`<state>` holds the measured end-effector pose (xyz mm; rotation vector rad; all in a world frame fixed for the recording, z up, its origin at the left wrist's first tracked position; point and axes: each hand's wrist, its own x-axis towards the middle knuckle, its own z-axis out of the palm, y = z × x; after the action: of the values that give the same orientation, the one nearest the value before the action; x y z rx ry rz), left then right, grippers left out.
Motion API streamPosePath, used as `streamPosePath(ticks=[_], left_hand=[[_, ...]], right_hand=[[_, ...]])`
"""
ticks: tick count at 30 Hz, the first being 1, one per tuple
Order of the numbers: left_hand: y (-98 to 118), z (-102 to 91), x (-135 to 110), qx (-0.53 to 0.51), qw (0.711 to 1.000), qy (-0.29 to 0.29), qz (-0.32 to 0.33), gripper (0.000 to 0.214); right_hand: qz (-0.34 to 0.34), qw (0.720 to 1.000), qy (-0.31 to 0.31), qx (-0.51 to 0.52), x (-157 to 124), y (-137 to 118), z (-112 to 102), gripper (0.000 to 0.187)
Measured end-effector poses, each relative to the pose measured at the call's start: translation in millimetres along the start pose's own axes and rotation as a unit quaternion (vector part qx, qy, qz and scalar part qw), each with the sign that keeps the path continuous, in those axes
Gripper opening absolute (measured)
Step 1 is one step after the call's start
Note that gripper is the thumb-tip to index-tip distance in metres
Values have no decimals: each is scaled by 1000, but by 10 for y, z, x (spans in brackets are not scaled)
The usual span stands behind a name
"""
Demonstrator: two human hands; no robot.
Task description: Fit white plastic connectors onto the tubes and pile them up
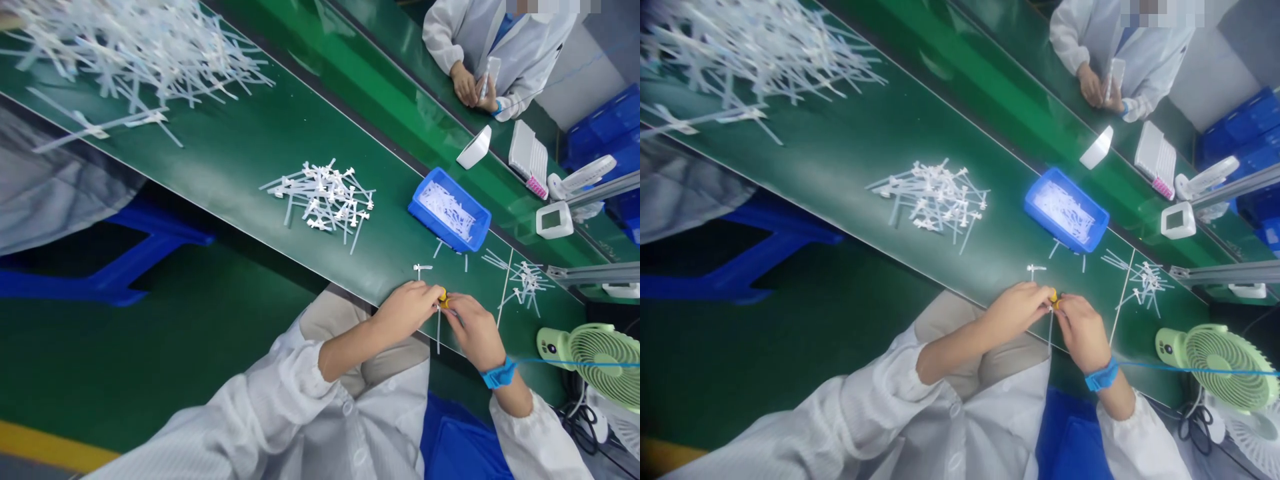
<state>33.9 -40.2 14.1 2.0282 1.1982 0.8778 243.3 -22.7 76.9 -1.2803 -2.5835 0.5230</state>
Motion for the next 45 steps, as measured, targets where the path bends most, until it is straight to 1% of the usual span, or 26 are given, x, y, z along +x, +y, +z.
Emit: streamPosePath(ticks=[4,11,14,18,21,23,28,32,36,40,43,45], left_hand=[[16,-10,5,23,1000,-3,3,9],[5,-14,12,-1,1000,-9,4,11],[-6,-4,18,-5,1000,-6,5,13],[-8,1,38,-8,1000,-17,4,15],[4,-7,44,5,1000,-11,-2,16],[12,-17,42,6,1000,-12,-3,18],[21,-30,38,6,1000,-22,-9,16],[25,-29,37,16,1000,-26,-8,15],[13,-17,39,37,999,-24,5,14],[4,-2,48,41,999,-11,8,18],[23,11,65,37,999,-1,9,18],[40,23,79,42,999,8,12,17]], right_hand=[[4,1000,-17,7,18,-42,-24,23],[3,1000,-14,-2,11,-50,12,24],[4,1000,-10,7,-4,-26,7,21],[16,999,-3,31,-58,-16,-34,14],[32,999,12,25,-111,-36,-30,22],[35,999,18,7,-127,-52,-3,23],[16,999,23,-25,-95,-56,64,16],[-6,999,19,-33,-61,-34,68,17],[-9,999,3,-34,-23,-26,56,19],[0,1000,-1,-14,-2,-12,57,21],[19,999,25,33,-66,41,75,19],[47,994,48,87,-149,96,109,16]])
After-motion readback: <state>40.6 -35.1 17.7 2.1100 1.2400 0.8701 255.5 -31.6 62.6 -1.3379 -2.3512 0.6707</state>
